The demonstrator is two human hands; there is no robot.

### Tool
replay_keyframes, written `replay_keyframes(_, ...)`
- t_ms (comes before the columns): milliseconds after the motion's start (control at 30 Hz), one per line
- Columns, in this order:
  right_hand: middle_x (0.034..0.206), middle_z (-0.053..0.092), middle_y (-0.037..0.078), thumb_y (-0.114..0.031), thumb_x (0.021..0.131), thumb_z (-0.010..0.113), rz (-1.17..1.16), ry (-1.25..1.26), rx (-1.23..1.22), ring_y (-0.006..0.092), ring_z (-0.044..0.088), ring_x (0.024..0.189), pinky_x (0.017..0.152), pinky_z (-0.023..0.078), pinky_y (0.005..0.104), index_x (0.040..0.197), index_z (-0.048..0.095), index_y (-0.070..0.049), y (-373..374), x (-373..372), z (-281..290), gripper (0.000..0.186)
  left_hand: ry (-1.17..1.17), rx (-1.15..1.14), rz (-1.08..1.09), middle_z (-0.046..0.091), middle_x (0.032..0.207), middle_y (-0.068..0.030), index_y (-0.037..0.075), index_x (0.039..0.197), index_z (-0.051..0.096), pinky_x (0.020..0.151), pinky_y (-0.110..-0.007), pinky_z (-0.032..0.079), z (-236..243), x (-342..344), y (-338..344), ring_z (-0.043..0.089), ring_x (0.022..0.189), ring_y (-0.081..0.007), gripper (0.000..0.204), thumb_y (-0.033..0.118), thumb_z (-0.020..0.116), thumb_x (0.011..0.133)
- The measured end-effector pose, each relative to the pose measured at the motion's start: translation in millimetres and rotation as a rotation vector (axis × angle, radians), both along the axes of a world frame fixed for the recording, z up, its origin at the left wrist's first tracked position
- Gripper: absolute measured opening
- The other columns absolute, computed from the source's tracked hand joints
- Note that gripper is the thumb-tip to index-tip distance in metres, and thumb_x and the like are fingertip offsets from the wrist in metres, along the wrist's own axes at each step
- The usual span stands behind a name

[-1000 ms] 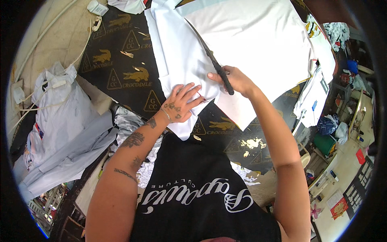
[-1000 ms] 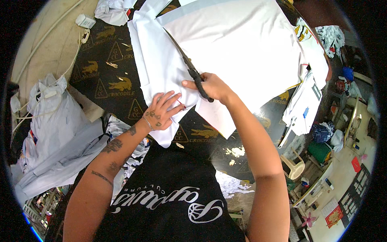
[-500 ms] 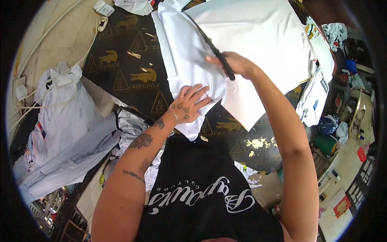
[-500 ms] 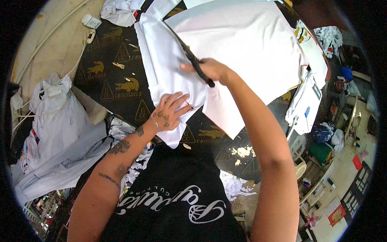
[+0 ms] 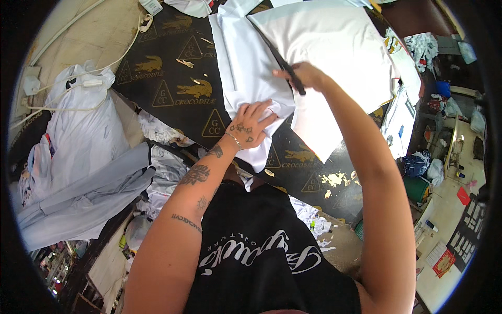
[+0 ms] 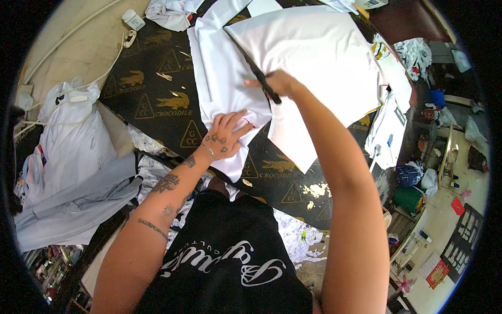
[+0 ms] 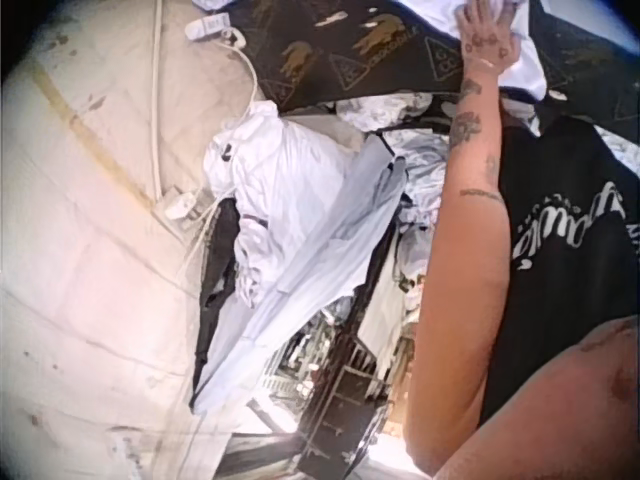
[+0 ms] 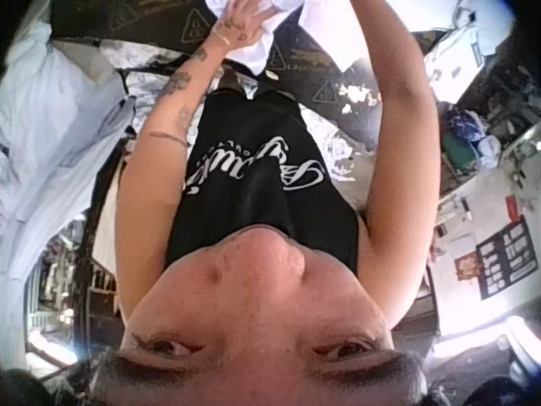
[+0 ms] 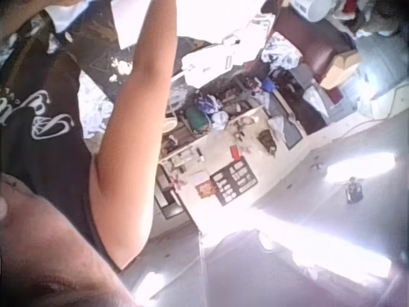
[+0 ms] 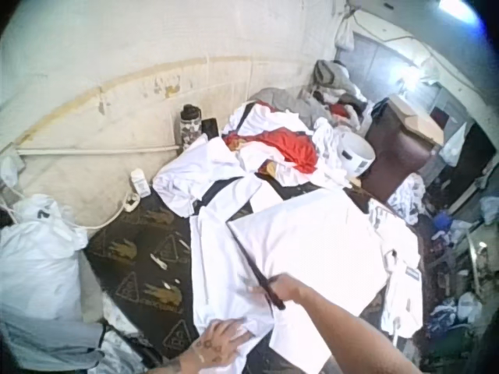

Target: The person repeatedly lays out a red, white, and yellow jersey on a table, uses shears to cut along the side seams, removes the cut pieces, and sets them aside. The process is repeated multiple times on the same garment.

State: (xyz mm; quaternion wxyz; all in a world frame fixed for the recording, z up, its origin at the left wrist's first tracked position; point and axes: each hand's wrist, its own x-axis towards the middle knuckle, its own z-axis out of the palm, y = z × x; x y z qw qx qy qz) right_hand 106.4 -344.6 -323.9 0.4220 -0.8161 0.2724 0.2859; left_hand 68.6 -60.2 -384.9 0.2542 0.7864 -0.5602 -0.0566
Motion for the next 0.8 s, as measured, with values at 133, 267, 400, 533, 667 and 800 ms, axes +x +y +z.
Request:
replay_keyframes(133,0.095,0.076,0.015,-0.063,0.074,0.090,-0.153,-0.026,0.114,0.0222,0.071,0.088,0.076,0.057,0.0358,0.127,0.071,0.002,32.8,-110.5,33.0,0.086,0.022,-0.033,0.400,0.047,0.152,-0.0201,0.019,0.143,0.065,0.108,-0.054,0.042,-13.7,12.3,5.7,0.052,0.127,-0.0382,0.062,0.013,0.067,0.081)
replay_keyframes(267,0.102,0.076,0.008,-0.029,0.084,0.092,-0.280,-0.215,-0.034,0.0144,0.067,0.092,0.084,0.056,0.0327,0.130,0.069,0.002,87.4,-309.8,41.2,0.060,0.227,-0.115,0.807,0.064,0.128,-0.0220,0.006,0.151,0.052,0.103,-0.054,0.045,-44.3,11.2,97.3,0.060,0.116,-0.0411,0.077,0.004,0.073,0.078)
replay_keyframes(400,0.100,0.077,0.012,-0.020,0.082,0.092,-0.647,-0.300,-0.168,0.0158,0.070,0.092,0.084,0.056,0.0329,0.131,0.064,0.007,140.4,-478.2,14.3,0.062,0.023,0.287,0.647,0.060,0.121,-0.0230,0.002,0.138,0.056,0.111,-0.063,0.032,-80.4,-76.2,280.9,0.055,0.120,-0.0444,0.056,0.012,0.060,0.083)
replay_keyframes(533,0.095,0.077,0.014,-0.018,0.080,0.094,-0.849,0.023,-0.447,0.0154,0.071,0.086,0.078,0.056,0.0334,0.125,0.065,0.009,147.1,-567.8,0.4,0.060,0.945,1.468,0.078,0.056,0.145,-0.0262,0.001,0.148,0.052,0.112,-0.051,0.041,-97.3,-152.8,366.6,0.056,0.130,-0.0423,0.062,0.020,0.061,0.090)
replay_keyframes(667,0.097,0.077,0.022,-0.035,0.072,0.095,-0.846,-0.063,-0.629,0.0420,0.074,0.095,0.084,0.057,0.0472,0.117,0.069,0.004,98.8,-596.1,-10.6,0.064,0.482,1.712,-0.487,0.069,0.131,-0.0221,0.003,0.135,0.066,0.099,-0.050,0.054,-44.6,-133.1,244.2,0.069,0.116,-0.0407,0.054,0.024,0.071,0.085)
replay_keyframes(800,0.106,0.073,0.022,-0.029,0.077,0.086,-0.678,-0.096,-0.699,0.0439,0.070,0.100,0.086,0.057,0.0515,0.124,0.063,0.002,38.1,-596.0,-8.6,0.061,0.379,0.485,-0.122,0.072,0.113,-0.0234,0.002,0.111,0.066,0.088,-0.054,0.055,49.5,-135.6,22.5,0.068,0.105,-0.0465,0.027,0.027,0.057,0.102)
